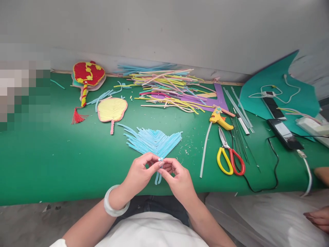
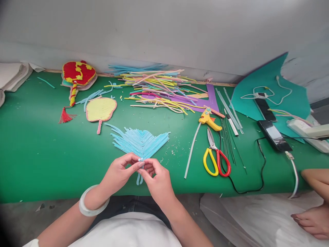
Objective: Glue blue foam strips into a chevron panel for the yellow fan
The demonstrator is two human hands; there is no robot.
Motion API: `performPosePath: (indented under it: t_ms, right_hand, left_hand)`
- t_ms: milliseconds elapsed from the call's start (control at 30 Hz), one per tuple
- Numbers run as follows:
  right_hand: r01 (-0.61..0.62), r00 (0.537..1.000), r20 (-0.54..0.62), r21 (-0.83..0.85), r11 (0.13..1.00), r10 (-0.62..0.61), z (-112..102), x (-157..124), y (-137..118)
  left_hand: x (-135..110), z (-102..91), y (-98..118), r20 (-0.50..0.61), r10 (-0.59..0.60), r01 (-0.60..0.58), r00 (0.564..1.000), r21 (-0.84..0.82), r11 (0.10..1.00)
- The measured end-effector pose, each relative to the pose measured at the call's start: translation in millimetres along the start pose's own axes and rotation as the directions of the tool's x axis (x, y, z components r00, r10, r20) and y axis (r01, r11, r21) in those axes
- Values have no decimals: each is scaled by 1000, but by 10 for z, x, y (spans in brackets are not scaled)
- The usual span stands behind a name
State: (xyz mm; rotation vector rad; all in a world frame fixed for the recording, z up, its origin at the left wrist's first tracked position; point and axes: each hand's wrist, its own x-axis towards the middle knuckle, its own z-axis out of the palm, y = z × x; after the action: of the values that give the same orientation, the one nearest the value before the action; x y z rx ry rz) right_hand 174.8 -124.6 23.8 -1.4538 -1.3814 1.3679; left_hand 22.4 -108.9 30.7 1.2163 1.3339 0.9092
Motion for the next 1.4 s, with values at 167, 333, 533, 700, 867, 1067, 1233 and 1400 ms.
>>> performPosePath:
  t_ms: [167,333,533,700,867,1067,1233,1400]
  right_hand:
    - [-89,996,-10,90,992,90,12,34,83]
    - [-142,967,-196,108,984,161,-197,159,204]
    - [-150,951,-278,-37,988,134,-287,283,279]
    - [14,931,-337,-345,939,-137,-207,341,336]
    - [47,897,-349,-536,843,-272,-182,385,417]
    - [58,877,-355,-589,806,-323,-152,410,451]
    - [53,865,-378,-587,808,-331,-118,410,441]
    - [57,861,-367,-618,784,-352,-110,410,445]
  left_hand:
    - [-14,-43,-86,-125,183,-164,975,148,975]
    - [14,-320,-248,-333,322,-147,886,456,877]
    - [-15,-691,-425,-265,462,-87,846,788,609]
    - [-23,-611,-449,-162,630,-168,759,887,431]
    - [-180,-246,-354,147,709,-501,690,804,321]
    - [-331,21,-434,387,612,-660,690,683,312]
    - [-302,26,-500,440,564,-649,699,721,242]
    - [-278,38,-522,426,555,-623,714,749,227]
